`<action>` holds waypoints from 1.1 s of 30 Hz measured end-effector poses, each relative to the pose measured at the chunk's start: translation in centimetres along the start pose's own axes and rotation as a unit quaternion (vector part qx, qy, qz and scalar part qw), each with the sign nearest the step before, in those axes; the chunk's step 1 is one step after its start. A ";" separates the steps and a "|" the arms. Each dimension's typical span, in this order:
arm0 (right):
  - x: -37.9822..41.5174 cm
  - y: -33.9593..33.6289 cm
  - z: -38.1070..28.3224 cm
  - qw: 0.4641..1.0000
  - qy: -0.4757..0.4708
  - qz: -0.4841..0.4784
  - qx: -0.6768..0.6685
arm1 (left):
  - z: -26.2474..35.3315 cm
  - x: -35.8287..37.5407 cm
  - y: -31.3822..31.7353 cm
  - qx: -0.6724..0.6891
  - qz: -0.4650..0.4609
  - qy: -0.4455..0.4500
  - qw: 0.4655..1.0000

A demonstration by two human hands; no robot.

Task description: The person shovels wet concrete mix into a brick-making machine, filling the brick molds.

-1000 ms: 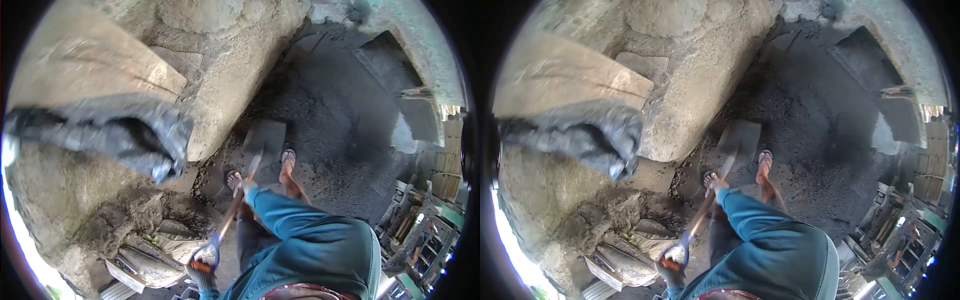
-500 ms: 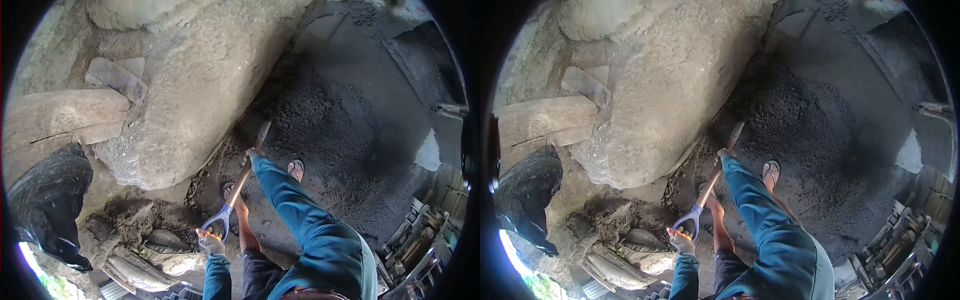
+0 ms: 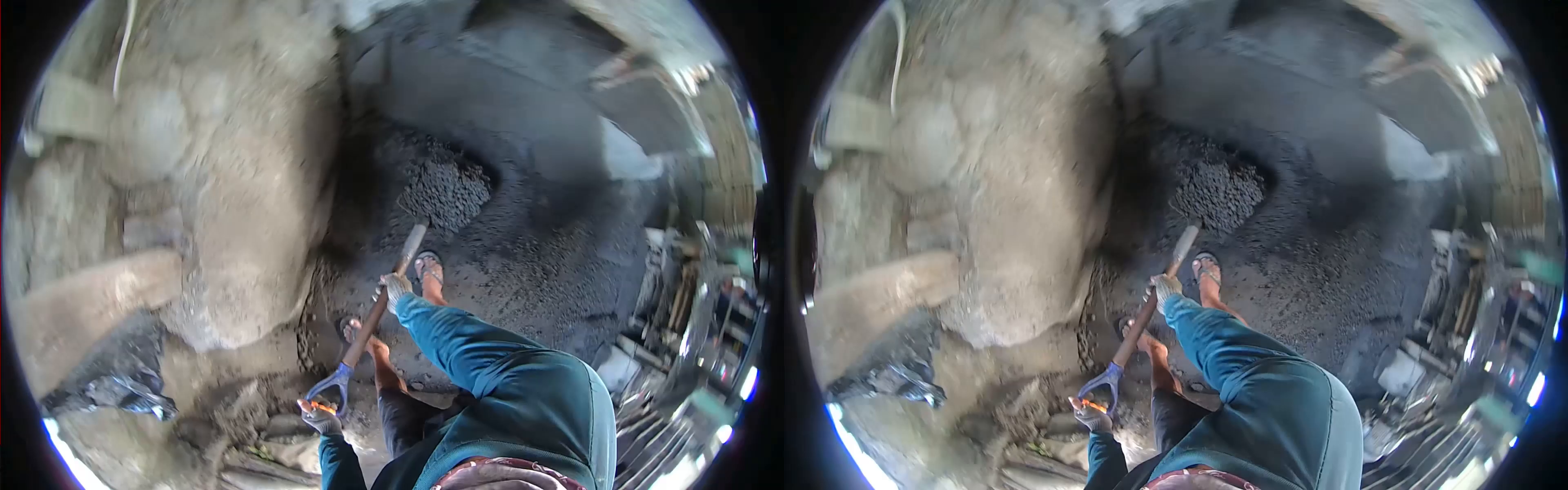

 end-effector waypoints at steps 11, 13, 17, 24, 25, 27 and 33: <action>24.8 -18.3 -44.7 0.901 -0.341 0.202 -0.176 | -1.1 13.1 32.4 -0.133 -0.432 -0.187 0.872; 31.3 -20.7 -52.9 0.861 -0.400 0.175 -0.261 | 2.9 27.8 40.0 -0.141 -0.473 -0.190 0.848; 43.4 -27.6 -68.6 0.763 -0.589 0.111 -0.242 | 13.5 53.9 47.5 -0.212 -0.679 0.307 0.632; 52.2 -30.0 -75.4 0.733 -0.611 -0.154 -0.259 | 19.7 72.9 37.8 -0.035 -0.792 0.554 0.253; 52.4 -26.8 -73.8 0.741 -0.596 -0.187 -0.247 | 19.2 70.2 37.3 -0.060 -0.805 0.533 0.255; 51.6 -21.5 -69.8 0.750 -0.611 -0.134 -0.215 | 16.7 60.0 38.7 -0.163 -0.834 0.318 0.421; 30.3 -7.0 -47.4 0.892 -0.416 -0.039 -0.171 | 7.8 23.2 32.2 -0.084 -0.420 -0.252 0.868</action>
Point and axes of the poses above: each hand's wrist, its own x-axis away from the middle knuckle, its own y-axis out of the palm, z = x × y, the point moved 10 cm from there along -x, towards the middle knuckle, and after that the axes turned 13 degrees about -y, right-handed, at the moved point
